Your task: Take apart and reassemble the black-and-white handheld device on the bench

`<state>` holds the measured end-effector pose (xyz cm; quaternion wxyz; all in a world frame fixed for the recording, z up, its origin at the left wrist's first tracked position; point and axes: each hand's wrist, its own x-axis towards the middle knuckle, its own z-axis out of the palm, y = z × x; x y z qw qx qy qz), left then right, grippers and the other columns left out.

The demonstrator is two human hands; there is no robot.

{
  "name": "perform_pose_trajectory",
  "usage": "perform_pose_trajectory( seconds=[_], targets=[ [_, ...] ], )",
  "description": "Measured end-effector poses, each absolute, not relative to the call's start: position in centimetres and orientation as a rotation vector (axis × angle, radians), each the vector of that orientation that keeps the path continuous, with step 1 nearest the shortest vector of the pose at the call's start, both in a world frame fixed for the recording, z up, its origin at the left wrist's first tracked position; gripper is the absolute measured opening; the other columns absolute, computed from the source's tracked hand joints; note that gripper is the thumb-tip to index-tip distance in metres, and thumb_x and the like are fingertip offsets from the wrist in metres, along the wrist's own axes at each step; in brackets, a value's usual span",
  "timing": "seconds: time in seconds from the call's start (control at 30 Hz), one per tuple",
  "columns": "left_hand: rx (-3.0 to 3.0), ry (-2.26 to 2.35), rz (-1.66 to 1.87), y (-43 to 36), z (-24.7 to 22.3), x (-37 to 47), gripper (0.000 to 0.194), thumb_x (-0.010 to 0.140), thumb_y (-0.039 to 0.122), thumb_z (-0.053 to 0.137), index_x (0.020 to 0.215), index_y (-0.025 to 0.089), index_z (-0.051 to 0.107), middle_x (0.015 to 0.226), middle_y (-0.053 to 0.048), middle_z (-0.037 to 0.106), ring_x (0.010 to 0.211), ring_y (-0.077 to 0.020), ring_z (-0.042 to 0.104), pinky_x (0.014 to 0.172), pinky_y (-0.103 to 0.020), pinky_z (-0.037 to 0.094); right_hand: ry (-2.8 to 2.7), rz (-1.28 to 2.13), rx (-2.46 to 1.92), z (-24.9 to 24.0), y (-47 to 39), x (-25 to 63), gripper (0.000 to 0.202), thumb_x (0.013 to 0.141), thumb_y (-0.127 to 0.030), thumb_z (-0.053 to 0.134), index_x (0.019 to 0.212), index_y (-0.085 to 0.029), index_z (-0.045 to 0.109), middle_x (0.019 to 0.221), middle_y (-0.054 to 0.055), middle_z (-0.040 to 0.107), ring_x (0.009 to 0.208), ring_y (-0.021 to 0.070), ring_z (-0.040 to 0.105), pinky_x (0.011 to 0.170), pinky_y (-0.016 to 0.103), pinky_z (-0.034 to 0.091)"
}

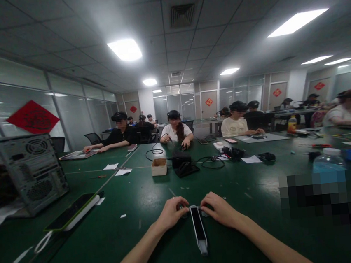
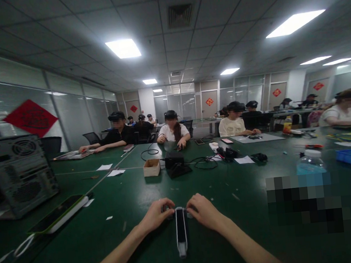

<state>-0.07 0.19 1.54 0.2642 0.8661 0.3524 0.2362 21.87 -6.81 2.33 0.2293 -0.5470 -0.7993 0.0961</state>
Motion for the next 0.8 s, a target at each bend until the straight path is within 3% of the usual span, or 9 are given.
perform_pose_trajectory(
  seconds=[0.17,0.4,0.8],
  targets=[
    [2.352,0.983,0.608,-0.1,2.2,-0.1,0.027,0.083,0.036,0.051,0.099,0.017,0.062,0.093,-0.002,0.064,0.078,-0.0147,0.055,0.069,-0.025,0.042,-2.191,0.137,-1.552,3.0,-6.2,24.0,0.024,0.09,-0.032,0.045,0.095,-0.019,0.064,0.097,0.006,0.061,0.091,0.018,0.052,0.082,0.032,0.041],
    [2.361,0.96,0.613,0.4,1.6,-0.1,0.028,0.074,0.016,0.05,0.101,0.017,0.061,0.091,-0.001,0.065,0.077,-0.014,0.055,0.069,-0.024,0.043,-2.121,-0.014,-1.828,3.0,-5.8,29.4,0.024,0.086,-0.025,0.045,0.097,-0.017,0.065,0.096,0.009,0.062,0.092,0.0209,0.054,0.082,0.033,0.041],
    [2.384,0.955,0.579,0.1,1.7,-0.1,0.027,0.08,0.024,0.05,0.104,0.016,0.059,0.096,-0.003,0.062,0.079,-0.0145,0.055,0.07,-0.025,0.044,-2.152,0.09,-1.897,1.3,-5.1,30.7,0.023,0.083,-0.024,0.049,0.097,-0.02,0.066,0.098,0.008,0.063,0.095,0.0214,0.056,0.084,0.033,0.041]
  ],
)
